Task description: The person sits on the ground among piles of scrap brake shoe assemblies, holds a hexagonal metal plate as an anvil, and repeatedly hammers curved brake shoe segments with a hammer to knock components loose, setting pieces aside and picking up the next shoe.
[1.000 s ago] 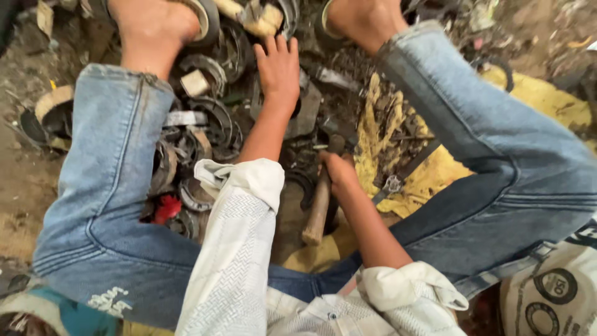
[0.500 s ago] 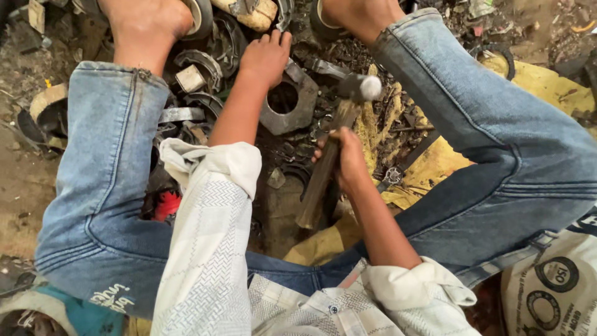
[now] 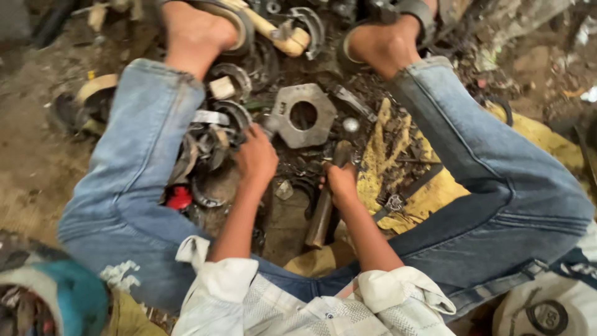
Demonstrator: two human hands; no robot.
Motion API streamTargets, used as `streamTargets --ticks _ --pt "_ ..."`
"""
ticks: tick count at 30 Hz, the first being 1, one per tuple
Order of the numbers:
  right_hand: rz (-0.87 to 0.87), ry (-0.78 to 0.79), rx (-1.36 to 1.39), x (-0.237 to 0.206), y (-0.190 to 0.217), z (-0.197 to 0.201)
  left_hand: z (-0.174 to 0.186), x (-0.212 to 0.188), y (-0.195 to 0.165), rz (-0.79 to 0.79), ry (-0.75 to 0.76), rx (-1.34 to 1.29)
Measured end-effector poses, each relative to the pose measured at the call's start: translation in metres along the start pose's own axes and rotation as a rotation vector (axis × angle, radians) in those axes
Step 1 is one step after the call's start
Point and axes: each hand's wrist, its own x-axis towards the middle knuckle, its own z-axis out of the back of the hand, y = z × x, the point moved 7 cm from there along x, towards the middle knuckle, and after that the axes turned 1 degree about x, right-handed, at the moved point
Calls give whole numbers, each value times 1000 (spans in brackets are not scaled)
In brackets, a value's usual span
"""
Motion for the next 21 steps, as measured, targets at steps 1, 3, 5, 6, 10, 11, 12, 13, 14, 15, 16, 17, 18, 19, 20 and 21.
streamTargets --ticks 1,3,5,6,10,11,12,13,14,15,16,17,18,19,20,21 --pt "18 17 -13 2 3 -1 -10 -4 -2 13 47 -5" --pt "24 28 -25 5 5 -2 -28 -9 -10 -15 72 -6" --pt "14 25 -41 8 8 -2 -45 -11 -16 -46 71 -31" --pt "1 14 -48 11 9 -2 -56 -12 -16 -39 96 -63" --pt "-27 111 -83 18 11 -5 -66 -7 -14 -165 -204 -458" --pt "-38 113 -81 20 10 -4 -73 -2 -11 -102 -199 -546" --pt "-45 105 -71 22 10 -2 -79 5 -9 -53 -190 -636" --pt "-54 91 -53 23 9 0 -84 10 -8 -11 -173 -723" --pt "-51 109 -43 24 8 0 -85 14 -8 49 -177 -738" --pt "-48 127 -35 24 8 -1 -84 17 -6 110 -180 -753" --pt "-43 147 -27 25 8 -2 -85 19 -5 171 -185 -768" --pt "-51 116 -33 25 7 0 -83 20 -4 186 -216 -782" --pt "-60 87 -40 26 6 2 -79 18 -4 202 -248 -794" --pt "-73 59 -45 26 5 4 -74 15 -3 220 -279 -803" --pt "-55 69 -35 26 7 3 -71 13 -6 200 -255 -822" --pt "-42 80 -27 26 7 3 -69 11 -8 182 -229 -840"
